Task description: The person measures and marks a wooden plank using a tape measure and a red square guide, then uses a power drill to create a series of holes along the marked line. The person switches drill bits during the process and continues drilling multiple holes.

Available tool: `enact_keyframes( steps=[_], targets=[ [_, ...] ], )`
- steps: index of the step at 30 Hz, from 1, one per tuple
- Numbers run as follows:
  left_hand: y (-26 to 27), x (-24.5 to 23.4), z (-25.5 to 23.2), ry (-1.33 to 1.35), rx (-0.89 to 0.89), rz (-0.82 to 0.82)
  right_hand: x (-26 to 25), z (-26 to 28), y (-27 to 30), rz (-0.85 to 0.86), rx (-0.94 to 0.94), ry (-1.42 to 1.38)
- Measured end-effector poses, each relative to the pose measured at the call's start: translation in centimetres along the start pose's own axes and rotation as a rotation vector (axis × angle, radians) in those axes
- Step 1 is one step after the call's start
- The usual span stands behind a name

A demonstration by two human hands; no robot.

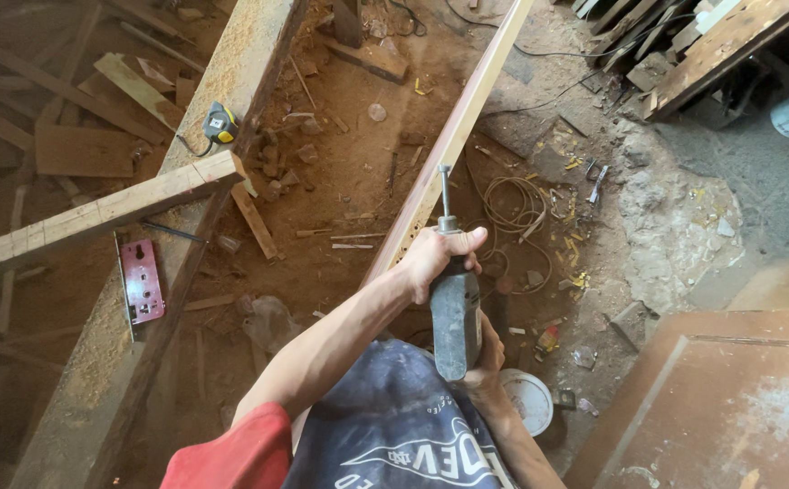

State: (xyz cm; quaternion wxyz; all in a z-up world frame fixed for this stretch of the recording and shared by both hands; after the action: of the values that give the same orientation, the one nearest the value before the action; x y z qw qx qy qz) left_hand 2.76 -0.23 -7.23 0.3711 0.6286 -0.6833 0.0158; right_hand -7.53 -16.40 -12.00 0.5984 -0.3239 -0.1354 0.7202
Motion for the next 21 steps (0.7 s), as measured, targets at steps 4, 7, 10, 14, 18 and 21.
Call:
enact_keyframes(
  steps=[4,7,10,14,18,21],
  targets=[
    [-0.3,-0.3,0.3,0.025,-0.013,-0.010,-0.1,-1.9,0.7,0.035,0.093,0.021],
    [-1.1,-0.8,1.3,0.030,0.058,-0.046,-0.6,-2.1,0.9,0.024,0.054,-0.227],
    [-2.3,-1.6,4.3,0.248,-0.088,-0.101,-2.3,-1.2,1.0,0.069,0.164,-0.035],
    [-3.1,-1.9,9.6,0.637,-0.252,-0.031,-6.2,1.2,0.6,0.233,0.391,0.011],
    [-1.6,-2.0,14.8,0.586,-0.317,-0.201,-9.8,3.0,-0.2,0.343,0.668,0.099],
    [0.6,-1.3,16.9,0.392,-0.421,-0.247,-11.4,3.8,-1.4,0.363,0.895,-0.044]
  ],
)
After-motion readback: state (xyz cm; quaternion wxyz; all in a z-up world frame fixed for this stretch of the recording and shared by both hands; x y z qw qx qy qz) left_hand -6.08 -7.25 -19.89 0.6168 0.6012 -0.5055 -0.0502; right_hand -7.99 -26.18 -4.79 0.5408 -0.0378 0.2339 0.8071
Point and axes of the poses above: each hand's wrist, its own y-axis away from the middle knuckle, its own x-axis out of the palm, z = x × y, the point moved 5 cm from there along -y, towards the middle knuckle, and after that the axes turned 1 degree about z, right-handed, at the moved point
